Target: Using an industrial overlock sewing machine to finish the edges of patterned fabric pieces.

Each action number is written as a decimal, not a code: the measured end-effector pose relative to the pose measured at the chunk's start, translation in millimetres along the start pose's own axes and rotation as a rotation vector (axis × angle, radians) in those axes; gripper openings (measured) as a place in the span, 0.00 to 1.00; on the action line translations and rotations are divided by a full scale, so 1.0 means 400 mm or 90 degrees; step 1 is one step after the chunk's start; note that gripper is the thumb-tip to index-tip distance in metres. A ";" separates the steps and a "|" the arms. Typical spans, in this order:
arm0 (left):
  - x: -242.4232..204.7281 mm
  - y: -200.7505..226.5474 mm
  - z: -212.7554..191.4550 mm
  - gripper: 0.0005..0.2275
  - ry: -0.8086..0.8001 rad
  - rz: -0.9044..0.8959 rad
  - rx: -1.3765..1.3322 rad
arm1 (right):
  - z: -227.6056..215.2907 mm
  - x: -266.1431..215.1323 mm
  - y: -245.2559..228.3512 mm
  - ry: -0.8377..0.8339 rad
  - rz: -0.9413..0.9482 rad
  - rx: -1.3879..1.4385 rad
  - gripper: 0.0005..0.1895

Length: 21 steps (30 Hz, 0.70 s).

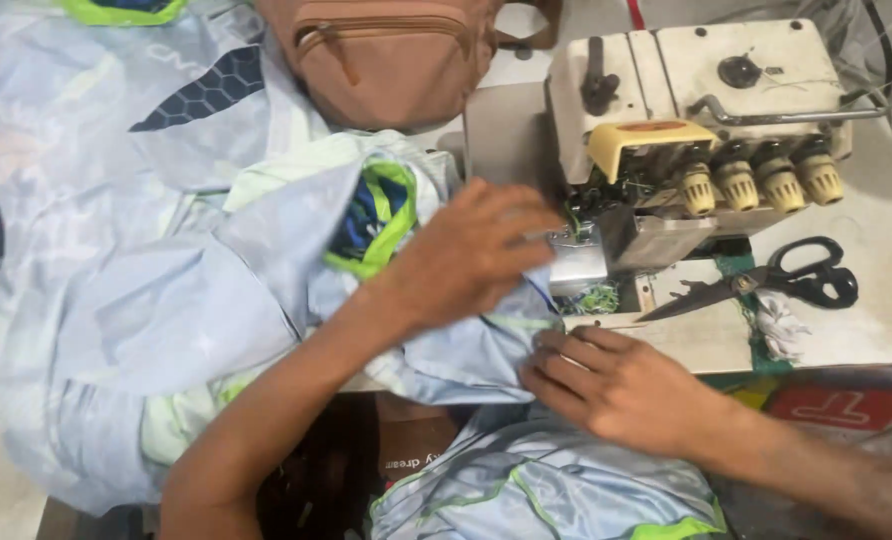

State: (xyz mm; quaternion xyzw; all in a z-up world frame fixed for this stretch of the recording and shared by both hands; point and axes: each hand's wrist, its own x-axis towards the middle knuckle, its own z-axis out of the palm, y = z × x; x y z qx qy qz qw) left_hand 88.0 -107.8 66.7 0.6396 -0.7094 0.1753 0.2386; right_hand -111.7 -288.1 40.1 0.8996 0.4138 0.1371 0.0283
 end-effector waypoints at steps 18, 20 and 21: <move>-0.027 -0.025 -0.101 0.09 -0.108 -0.340 -0.371 | -0.014 -0.025 0.127 0.226 0.091 0.104 0.10; -0.027 -0.025 -0.082 0.08 -0.100 -0.385 -0.341 | -0.003 -0.016 0.123 0.245 0.088 0.118 0.09; -0.026 -0.027 -0.069 0.09 -0.093 -0.425 -0.313 | 0.001 -0.014 0.122 0.263 0.089 0.128 0.08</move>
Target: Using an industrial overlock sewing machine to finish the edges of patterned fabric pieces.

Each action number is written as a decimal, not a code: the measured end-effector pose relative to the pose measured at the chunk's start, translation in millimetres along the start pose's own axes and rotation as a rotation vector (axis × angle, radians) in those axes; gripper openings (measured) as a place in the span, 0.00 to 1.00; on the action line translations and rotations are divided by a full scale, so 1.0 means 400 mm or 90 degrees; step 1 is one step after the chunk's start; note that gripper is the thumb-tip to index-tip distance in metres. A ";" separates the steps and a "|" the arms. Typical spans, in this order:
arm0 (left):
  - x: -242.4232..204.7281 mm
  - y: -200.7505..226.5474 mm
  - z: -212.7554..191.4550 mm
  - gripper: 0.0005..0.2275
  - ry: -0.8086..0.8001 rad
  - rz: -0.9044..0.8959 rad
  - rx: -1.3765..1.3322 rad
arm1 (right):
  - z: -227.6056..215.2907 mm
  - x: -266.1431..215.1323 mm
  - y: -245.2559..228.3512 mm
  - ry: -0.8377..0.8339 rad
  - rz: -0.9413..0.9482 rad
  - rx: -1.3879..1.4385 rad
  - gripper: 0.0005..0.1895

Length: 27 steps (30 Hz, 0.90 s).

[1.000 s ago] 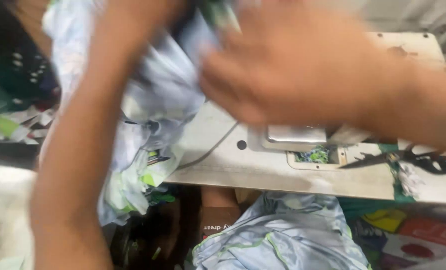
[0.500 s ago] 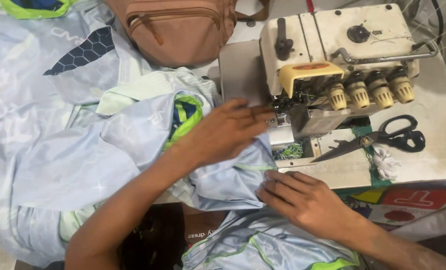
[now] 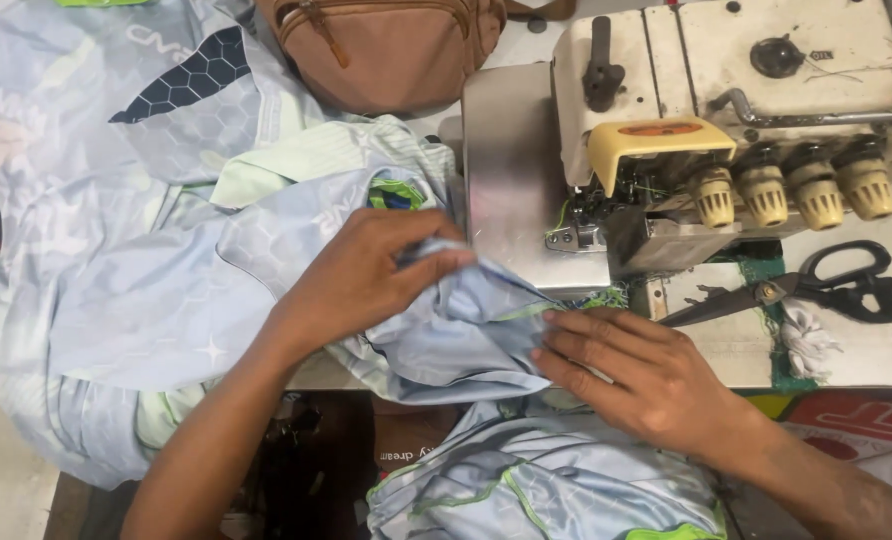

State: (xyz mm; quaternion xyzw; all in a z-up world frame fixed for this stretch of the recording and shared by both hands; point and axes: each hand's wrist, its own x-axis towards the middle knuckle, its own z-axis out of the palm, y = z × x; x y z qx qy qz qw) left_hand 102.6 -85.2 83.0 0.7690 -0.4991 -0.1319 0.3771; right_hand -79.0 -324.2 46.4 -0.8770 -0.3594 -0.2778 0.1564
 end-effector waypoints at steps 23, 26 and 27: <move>0.311 -0.013 0.085 0.03 -0.030 -0.154 0.068 | 0.155 -0.144 0.037 0.338 0.308 0.288 0.09; 0.378 -0.051 0.100 0.05 -0.016 -0.155 0.160 | 0.191 -0.181 0.077 0.383 0.341 0.274 0.12; 0.402 -0.063 0.104 0.05 -0.005 -0.181 0.205 | 0.196 -0.187 0.093 0.403 0.360 0.260 0.15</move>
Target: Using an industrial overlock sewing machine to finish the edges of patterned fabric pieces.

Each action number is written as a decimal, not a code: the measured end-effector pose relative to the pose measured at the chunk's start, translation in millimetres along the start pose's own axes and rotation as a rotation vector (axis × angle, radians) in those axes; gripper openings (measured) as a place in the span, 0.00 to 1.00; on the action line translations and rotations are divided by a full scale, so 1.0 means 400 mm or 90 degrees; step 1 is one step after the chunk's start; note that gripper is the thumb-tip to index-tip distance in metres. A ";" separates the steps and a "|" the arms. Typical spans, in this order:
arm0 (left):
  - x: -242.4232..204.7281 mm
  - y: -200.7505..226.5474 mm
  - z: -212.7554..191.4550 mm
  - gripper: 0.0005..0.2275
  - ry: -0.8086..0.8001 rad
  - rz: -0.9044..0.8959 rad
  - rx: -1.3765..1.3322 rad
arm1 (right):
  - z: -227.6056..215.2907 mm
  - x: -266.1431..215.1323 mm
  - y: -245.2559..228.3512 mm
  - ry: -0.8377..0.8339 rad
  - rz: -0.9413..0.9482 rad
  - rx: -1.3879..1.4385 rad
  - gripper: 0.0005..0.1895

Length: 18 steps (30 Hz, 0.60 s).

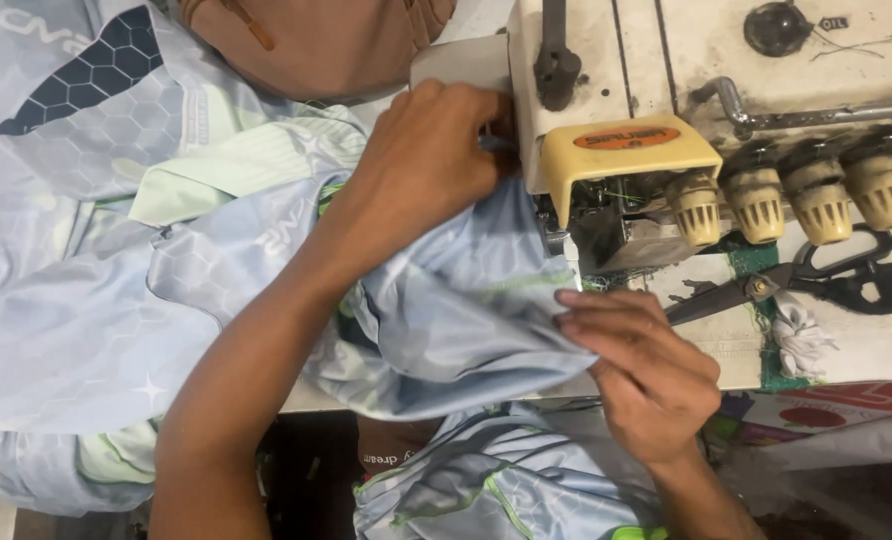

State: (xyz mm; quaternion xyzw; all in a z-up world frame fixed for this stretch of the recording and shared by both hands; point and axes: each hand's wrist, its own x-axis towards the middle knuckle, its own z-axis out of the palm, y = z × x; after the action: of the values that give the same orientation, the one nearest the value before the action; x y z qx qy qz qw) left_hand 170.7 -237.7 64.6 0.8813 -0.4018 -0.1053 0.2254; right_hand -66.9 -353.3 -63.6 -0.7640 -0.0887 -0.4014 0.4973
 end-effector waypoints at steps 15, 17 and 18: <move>-0.254 0.028 0.010 0.14 0.391 0.237 0.348 | 0.021 0.078 -0.053 -0.013 0.012 -0.056 0.04; -0.365 0.026 0.047 0.16 0.304 0.263 0.230 | 0.002 0.101 -0.074 -0.040 0.016 -0.062 0.05; -0.425 0.023 0.063 0.19 0.217 0.284 0.108 | -0.004 0.110 -0.088 -0.070 0.019 -0.071 0.06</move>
State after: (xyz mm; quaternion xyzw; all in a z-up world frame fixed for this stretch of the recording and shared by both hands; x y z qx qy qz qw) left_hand 44.0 -122.6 47.7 0.7918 -0.5494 0.1308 0.2326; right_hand -57.2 -349.1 -8.2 -0.8124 -0.0819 -0.3559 0.4545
